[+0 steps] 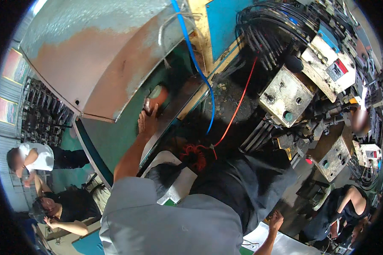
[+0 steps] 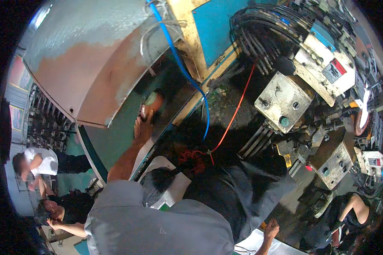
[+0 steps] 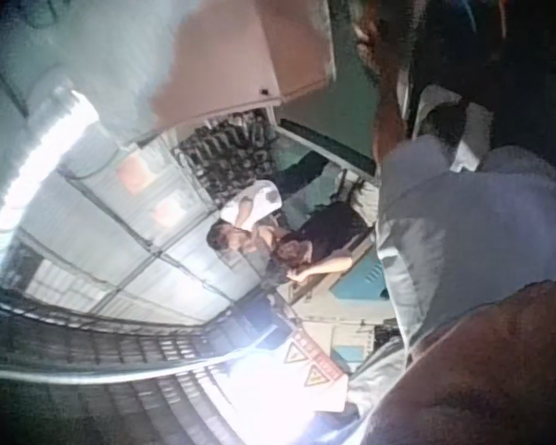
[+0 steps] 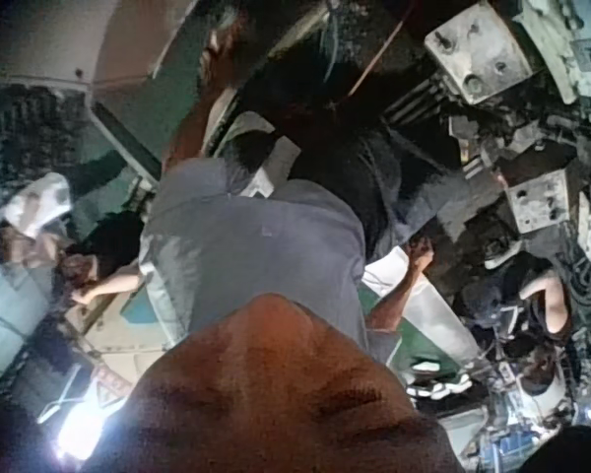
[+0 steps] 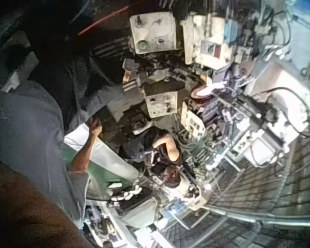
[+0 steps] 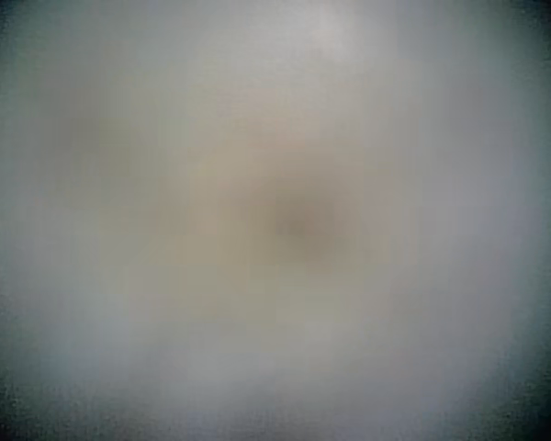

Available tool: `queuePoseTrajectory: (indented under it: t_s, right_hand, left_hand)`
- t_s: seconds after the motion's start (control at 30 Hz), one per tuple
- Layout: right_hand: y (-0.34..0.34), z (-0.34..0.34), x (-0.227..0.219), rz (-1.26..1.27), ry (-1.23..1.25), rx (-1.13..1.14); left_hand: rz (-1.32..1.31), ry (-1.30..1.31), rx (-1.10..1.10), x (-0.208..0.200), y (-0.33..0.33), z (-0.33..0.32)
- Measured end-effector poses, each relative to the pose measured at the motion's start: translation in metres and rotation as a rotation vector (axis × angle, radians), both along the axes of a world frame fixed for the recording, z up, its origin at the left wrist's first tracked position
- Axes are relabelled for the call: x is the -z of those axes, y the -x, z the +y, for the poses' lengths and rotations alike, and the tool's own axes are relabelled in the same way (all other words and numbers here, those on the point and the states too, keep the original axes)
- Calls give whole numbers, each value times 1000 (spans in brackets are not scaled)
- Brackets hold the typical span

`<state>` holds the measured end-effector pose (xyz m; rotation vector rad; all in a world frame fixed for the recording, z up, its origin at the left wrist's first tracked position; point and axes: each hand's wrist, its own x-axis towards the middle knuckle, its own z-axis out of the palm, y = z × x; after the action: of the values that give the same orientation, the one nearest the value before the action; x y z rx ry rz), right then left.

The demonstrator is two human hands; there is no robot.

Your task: Operating a specialized lasting machine to shape and attach shoe uppers in a factory setting.

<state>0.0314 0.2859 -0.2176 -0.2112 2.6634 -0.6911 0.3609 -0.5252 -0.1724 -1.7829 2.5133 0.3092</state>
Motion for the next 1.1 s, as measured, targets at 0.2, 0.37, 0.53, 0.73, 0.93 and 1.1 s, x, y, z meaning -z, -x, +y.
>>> queuePoseTrajectory:
  t_s: [0.2,0.37,0.53,0.73,0.93,1.1]
  right_hand:
    - [25,12,-26,34,19,-24]
    - [47,-38,11,10,158,-149]
    - [26,-7,-55,63,68,-15]
    - [-23,-89,-63,43,-124,50]
    - [-104,-46,-22,125,93,446]
    - [-222,58,-3,365,-104,809]
  left_hand:
    - [-359,394,307,77,-52,-40]
    - [218,155,-77,89,-181,-192]
    - [-217,205,-248,205,-84,-74]
    - [159,-37,556,57,-82,-167]
    - [284,-228,639,70,132,-33]
    - [756,-1156,599,50,316,332]
